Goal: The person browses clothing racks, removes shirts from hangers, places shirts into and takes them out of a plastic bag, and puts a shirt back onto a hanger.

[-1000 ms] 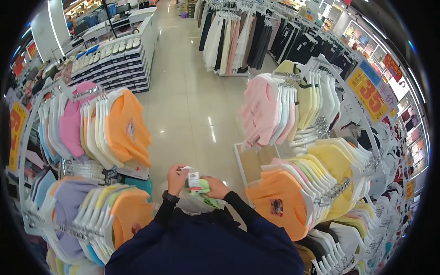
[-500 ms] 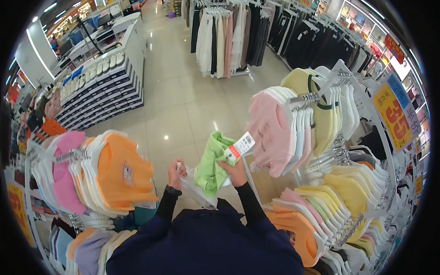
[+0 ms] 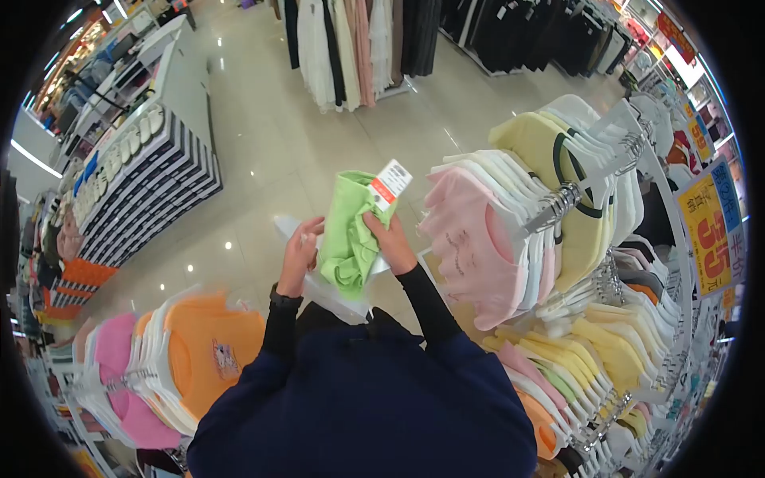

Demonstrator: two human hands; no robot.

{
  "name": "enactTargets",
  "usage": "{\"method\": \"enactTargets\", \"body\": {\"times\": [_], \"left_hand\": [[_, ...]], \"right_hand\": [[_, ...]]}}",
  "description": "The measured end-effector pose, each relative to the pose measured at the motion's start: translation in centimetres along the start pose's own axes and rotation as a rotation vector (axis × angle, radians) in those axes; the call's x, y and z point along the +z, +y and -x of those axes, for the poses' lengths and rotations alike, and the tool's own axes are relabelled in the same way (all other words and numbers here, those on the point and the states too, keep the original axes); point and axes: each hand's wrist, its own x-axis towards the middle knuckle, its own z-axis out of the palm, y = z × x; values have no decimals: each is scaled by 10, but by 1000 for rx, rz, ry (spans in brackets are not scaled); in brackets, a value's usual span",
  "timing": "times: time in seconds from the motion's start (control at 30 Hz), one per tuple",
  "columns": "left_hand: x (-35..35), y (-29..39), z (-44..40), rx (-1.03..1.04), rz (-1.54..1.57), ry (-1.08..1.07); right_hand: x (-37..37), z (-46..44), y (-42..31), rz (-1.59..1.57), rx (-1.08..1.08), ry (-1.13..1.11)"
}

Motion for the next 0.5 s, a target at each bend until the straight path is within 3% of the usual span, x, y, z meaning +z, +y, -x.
{"method": "enactTargets", "body": {"times": [0.07, 0.17, 0.27, 0.4, 0.5], "left_hand": [[-10, -19, -46, 156, -172, -134], [-17, 0, -106, 11, -245, -255], [-34, 9, -161, -81, -52, -272], [-63, 32, -229, -128, 116, -350], [-84, 32, -280, -191, 205, -392]], "right_hand": [[10, -27, -3, 100, -25, -17], [21, -79, 3, 76, -20, 2], [29, -132, -1, -88, 122, -6], [45, -195, 2, 2, 87, 112], [51, -245, 12, 221, -233, 244]]}}
